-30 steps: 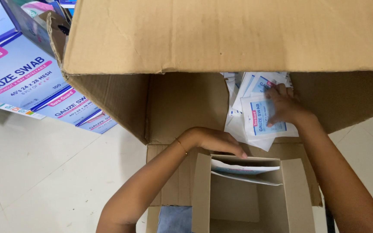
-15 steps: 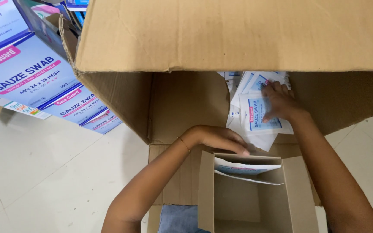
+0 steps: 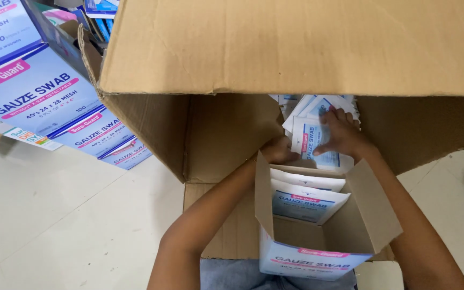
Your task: The person sits on the floor and unpacks gauze swab boxes from a large cardboard carton. They open each small box, take out the wrapped gauze packets, and place the packets and boxes into separate piles.
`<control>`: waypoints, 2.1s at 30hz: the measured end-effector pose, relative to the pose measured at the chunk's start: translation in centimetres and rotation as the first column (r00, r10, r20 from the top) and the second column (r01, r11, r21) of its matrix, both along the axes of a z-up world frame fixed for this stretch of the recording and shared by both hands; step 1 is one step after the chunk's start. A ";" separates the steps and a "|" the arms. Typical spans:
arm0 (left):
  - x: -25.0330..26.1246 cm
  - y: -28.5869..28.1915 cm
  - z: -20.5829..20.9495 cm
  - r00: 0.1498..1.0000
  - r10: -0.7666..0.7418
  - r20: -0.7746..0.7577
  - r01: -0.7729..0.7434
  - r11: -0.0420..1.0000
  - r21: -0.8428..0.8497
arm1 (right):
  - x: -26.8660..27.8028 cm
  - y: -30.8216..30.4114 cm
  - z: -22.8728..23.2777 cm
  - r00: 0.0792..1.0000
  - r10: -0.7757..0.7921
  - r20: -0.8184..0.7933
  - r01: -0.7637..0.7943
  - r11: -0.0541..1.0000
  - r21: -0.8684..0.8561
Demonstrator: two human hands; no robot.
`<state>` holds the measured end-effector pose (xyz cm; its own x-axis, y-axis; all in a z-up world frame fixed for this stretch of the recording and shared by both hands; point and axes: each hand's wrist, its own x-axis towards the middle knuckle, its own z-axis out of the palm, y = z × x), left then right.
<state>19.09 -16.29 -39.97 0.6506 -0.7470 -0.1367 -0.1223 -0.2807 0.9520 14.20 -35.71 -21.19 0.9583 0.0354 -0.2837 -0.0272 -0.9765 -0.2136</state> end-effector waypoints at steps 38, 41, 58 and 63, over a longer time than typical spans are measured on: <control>-4.4 7.0 22.6 0.936 0.149 0.318 -0.134 0.989 -0.068 | -8.0 -2.1 10.6 0.945 -0.133 0.299 -0.008 0.904 0.427; -7.3 10.2 31.2 0.806 0.092 0.585 -0.067 0.996 -0.065 | -12.1 -0.8 15.4 0.859 -0.024 0.512 -0.160 0.936 0.314; -17.4 18.8 41.4 0.619 -0.087 0.781 0.080 0.996 0.047 | -22.8 1.5 14.0 0.804 0.143 0.577 -0.489 0.712 0.504; -17.4 18.6 40.3 0.611 -0.096 0.786 0.080 0.995 0.059 | -23.1 1.9 14.0 0.826 0.136 0.547 -0.460 0.723 0.516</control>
<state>1.72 2.35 0.31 0.4453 -0.8095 0.3827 -0.8469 -0.2421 0.4734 -8.85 -33.77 -7.19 0.8675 0.3477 0.3558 0.4966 -0.5646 -0.6592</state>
